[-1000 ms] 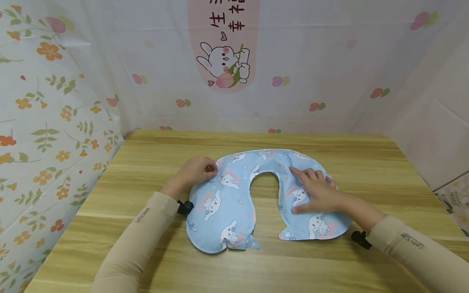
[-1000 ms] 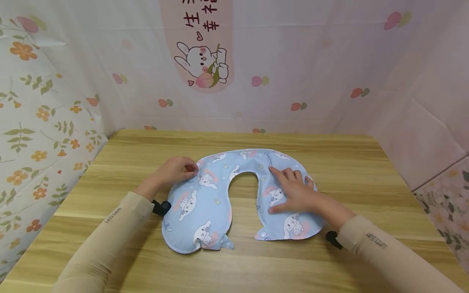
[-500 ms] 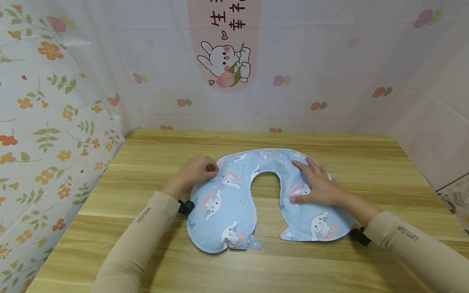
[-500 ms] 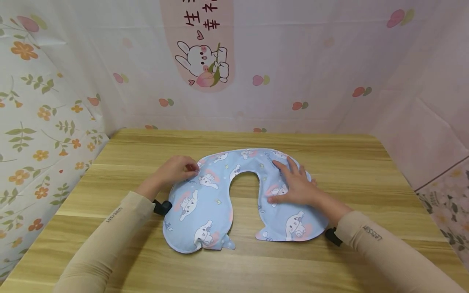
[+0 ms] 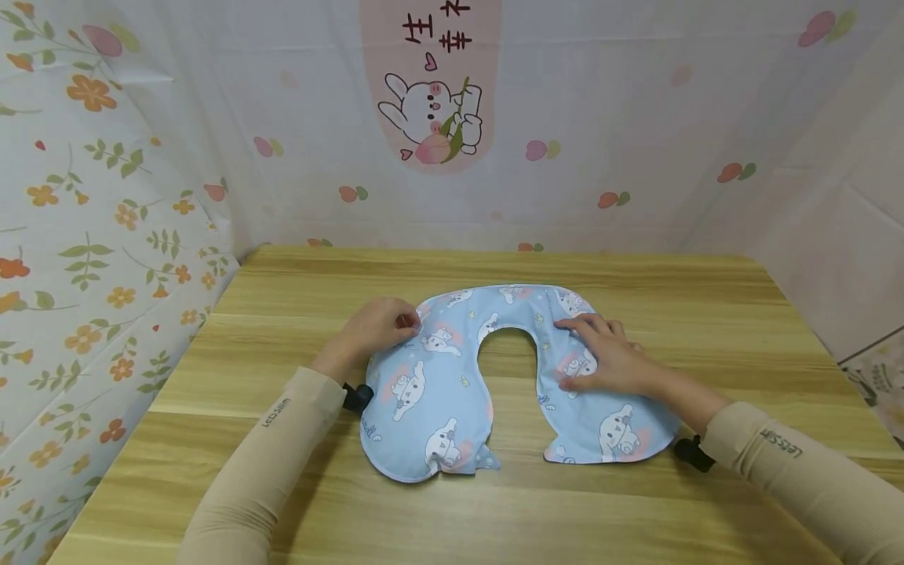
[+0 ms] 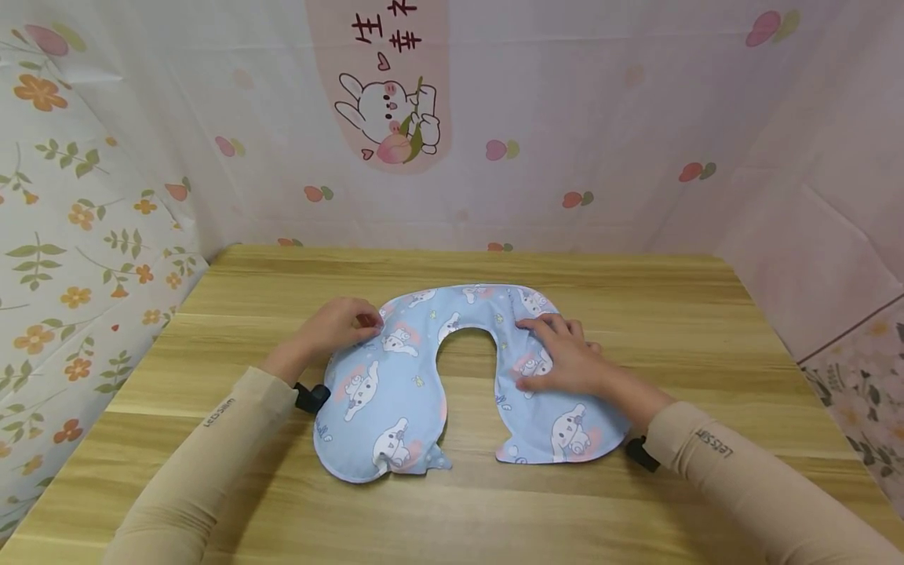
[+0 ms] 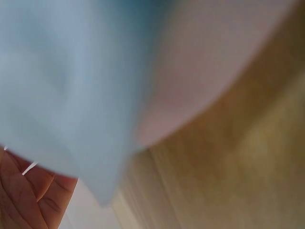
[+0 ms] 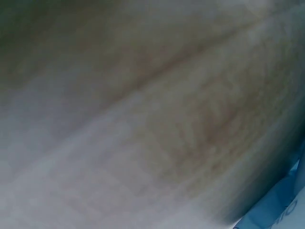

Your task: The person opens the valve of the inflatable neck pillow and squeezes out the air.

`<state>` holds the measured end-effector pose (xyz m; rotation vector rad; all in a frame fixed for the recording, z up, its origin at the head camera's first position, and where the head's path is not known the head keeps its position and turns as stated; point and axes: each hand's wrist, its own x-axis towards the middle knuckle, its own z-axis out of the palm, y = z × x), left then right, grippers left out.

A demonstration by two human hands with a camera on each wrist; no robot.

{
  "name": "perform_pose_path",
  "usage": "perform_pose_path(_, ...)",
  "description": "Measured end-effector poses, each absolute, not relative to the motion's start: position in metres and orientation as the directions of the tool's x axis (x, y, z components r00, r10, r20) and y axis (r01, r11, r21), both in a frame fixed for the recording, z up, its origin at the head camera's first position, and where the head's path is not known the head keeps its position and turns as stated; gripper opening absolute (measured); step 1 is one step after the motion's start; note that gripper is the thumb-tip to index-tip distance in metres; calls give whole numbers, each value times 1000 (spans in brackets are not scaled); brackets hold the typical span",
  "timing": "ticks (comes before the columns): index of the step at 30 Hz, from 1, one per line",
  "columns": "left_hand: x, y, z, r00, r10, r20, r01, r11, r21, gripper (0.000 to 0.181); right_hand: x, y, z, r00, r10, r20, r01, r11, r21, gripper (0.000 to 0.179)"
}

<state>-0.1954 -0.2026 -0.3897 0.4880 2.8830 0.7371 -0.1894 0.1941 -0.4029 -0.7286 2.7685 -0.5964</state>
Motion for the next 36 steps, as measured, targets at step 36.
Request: perform_pose_path(36, -194, -200, -389, -940, 338, -40, 278, 830, 483, 14, -187, 194, -405, -852, -521, -62, -432, 763, -480, 40)
